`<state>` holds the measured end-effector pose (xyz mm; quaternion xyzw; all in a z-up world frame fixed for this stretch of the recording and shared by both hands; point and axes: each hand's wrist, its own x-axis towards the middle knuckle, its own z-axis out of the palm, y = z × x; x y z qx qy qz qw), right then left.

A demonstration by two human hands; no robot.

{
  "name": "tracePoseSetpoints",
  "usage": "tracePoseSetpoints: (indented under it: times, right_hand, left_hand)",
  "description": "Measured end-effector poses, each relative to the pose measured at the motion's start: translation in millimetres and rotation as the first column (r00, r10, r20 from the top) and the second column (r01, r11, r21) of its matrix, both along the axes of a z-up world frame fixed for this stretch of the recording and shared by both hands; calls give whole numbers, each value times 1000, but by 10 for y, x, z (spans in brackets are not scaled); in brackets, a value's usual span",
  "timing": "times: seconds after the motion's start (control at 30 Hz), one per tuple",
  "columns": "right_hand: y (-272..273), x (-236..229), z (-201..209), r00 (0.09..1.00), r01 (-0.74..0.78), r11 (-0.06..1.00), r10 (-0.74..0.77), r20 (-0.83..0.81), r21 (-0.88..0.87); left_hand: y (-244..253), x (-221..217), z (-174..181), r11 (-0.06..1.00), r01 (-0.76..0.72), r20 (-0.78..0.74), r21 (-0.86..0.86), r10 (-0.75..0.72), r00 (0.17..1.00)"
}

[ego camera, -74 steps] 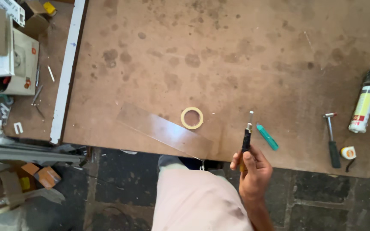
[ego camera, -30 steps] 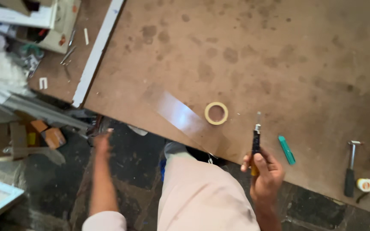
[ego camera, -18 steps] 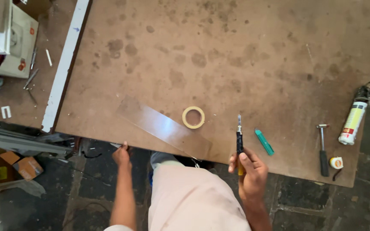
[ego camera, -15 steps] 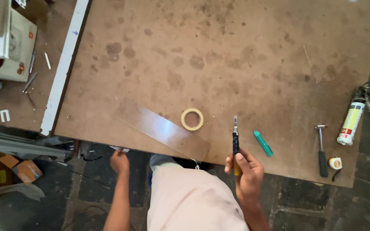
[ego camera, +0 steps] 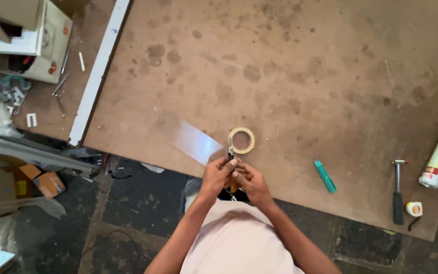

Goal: The person picks up a roll of masking tape and a black cable on a workbench. They use a utility knife to trim the cable, then wrap the cable with masking tape by hand. The wrapped cable remains in the person's hands at the end of the clip.

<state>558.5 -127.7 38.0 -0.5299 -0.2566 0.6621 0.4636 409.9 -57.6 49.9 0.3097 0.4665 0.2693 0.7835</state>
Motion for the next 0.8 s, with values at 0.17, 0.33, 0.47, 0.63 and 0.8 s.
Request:
tracePoseSetpoints:
  times: [0.17, 0.33, 0.47, 0.63, 0.8]
  right_hand:
    - [620, 357, -449, 505, -168, 984, 138, 852, -60]
    - [1284, 389, -963, -101, -669, 743, -140, 985, 37]
    - [1283, 437, -1012, -216, -766, 641, -192, 957, -45]
    - [1146, 920, -774, -55, -592, 803, -128, 990, 71]
    - [623, 1550, -811, 384, 4, 993, 110, 917, -120]
  left_hand:
    - [183, -81, 163, 928, -185, 36, 322, 183, 982]
    - [222, -114, 97, 988, -112, -102, 108, 123, 987]
    - [203, -118, -35, 993, -81, 100, -90, 90, 991]
    - [279, -34, -34, 979, -160, 43, -127, 167, 985]
    - [371, 136, 199, 996, -30, 43, 80, 27, 999]
